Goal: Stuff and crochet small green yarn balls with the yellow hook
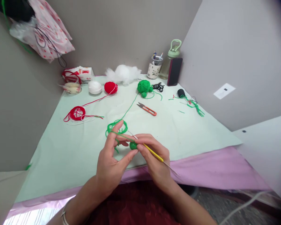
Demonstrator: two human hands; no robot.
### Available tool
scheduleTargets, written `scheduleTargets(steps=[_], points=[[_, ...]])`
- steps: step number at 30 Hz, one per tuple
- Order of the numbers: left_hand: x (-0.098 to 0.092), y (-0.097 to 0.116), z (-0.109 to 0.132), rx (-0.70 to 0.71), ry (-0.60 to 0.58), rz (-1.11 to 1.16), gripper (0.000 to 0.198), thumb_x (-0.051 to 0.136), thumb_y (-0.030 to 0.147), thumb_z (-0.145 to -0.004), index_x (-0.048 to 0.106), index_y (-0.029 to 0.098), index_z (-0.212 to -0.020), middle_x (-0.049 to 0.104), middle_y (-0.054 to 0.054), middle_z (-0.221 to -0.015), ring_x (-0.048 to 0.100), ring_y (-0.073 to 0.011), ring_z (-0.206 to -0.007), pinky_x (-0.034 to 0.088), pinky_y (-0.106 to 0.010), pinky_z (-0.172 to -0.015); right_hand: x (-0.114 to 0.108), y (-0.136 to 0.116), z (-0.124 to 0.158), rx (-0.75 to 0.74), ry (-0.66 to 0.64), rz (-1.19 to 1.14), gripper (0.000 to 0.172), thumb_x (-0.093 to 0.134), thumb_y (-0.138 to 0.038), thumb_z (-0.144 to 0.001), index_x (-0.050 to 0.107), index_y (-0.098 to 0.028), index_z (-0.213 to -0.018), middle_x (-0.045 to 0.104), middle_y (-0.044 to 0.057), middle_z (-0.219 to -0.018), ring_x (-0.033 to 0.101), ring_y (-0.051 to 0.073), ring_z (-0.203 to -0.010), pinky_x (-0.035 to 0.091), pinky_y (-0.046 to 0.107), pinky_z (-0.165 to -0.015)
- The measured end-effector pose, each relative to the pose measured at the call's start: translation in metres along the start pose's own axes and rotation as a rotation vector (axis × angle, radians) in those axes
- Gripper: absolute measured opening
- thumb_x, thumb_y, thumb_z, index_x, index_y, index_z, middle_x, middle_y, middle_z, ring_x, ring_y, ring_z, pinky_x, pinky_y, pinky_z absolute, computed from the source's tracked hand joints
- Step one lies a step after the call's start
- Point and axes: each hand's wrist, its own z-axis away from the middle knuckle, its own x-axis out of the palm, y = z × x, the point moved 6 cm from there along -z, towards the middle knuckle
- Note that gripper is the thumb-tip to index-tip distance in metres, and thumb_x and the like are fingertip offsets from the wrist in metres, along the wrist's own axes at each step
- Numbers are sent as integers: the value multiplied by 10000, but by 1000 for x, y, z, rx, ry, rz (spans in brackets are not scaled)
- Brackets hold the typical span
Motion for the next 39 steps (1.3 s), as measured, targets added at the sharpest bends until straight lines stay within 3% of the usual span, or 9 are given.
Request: scheduleTargets(steps=[3, 6, 9, 15, 18, 22, 26, 29, 39], points=[[-4, 4, -6, -47, -62, 98, 671, 829, 273, -899, 559, 326, -1511, 775, -5, -1092, 688, -153, -933, 571, -260, -818, -2, 5, -3, 85, 4, -51, 152, 753, -167, -958, 797, -301, -1016, 768, 13, -1073, 735, 160, -1038, 593, 292, -934], [-7, 7, -10, -146, -108, 267, 346, 696, 352, -1011, 710, 260, -1345, 766, 5, -863, 648, -122, -699, 548, -238, -655, -1, 7, -2, 131, -52, -59, 142, 790, -173, -928, 766, -287, -1009, 760, 15, -1079, 724, 167, -1036, 590, 306, -924], [-6, 12, -12, -174, -116, 366, 217, 656, 338, -1036, 797, 236, -1167, 696, 33, -656, 644, -114, -637, 563, -236, -690, 3, 5, 2, 131, -126, -45, 107, 768, -175, -943, 743, -274, -973, 746, 14, -1035, 718, 162, -975, 585, 303, -868], [-7, 26, -19, -159, -102, 383, 171, 666, 266, -1018, 823, 225, -1070, 666, 37, -605, 638, -106, -606, 558, -218, -660, 9, -13, 3, -50, -274, 134, 138, 691, -137, -976, 745, -264, -978, 743, 32, -972, 711, 183, -954, 572, 350, -878], [-7, 32, -26, -180, -136, 427, 161, 668, 253, -1009, 822, 216, -1041, 635, 39, -581, 617, -100, -576, 541, -206, -616, 6, -14, 1, -55, -247, 121, 116, 701, -158, -978, 743, -266, -985, 747, 34, -962, 719, 188, -934, 583, 357, -854], [-9, 31, -24, -109, -95, 357, 203, 688, 276, -998, 784, 265, -1176, 691, 26, -756, 632, -97, -653, 543, -203, -629, -7, -8, -3, -32, -33, 50, 81, 766, -191, -948, 750, -269, -963, 770, 23, -945, 732, 187, -920, 598, 337, -820], [-4, 19, -10, 17, 17, 123, 653, 878, 250, -830, 628, 346, -1426, 667, 19, -1062, 647, -110, -824, 576, -251, -827, -16, -7, -3, -57, 169, 70, 103, 790, -208, -937, 784, -291, -999, 780, 20, -979, 732, 183, -914, 607, 323, -793], [6, 9, -4, 4, -14, 58, 840, 927, 264, -763, 535, 349, -1502, 643, 21, -1020, 662, -163, -930, 566, -321, -946, -10, -12, -4, -99, 137, 114, 157, 758, -197, -962, 805, -312, -1058, 783, 29, -1008, 728, 192, -966, 608, 335, -839], [6, 13, -4, -90, -49, 173, 759, 864, 234, -825, 502, 308, -1488, 737, 1, -1066, 737, -186, -1018, 579, -329, -984, -2, -19, 1, -200, 16, 198, 288, 669, -134, -1006, 768, -330, -1192, 770, 36, -1100, 717, 196, -1055, 603, 361, -936]])
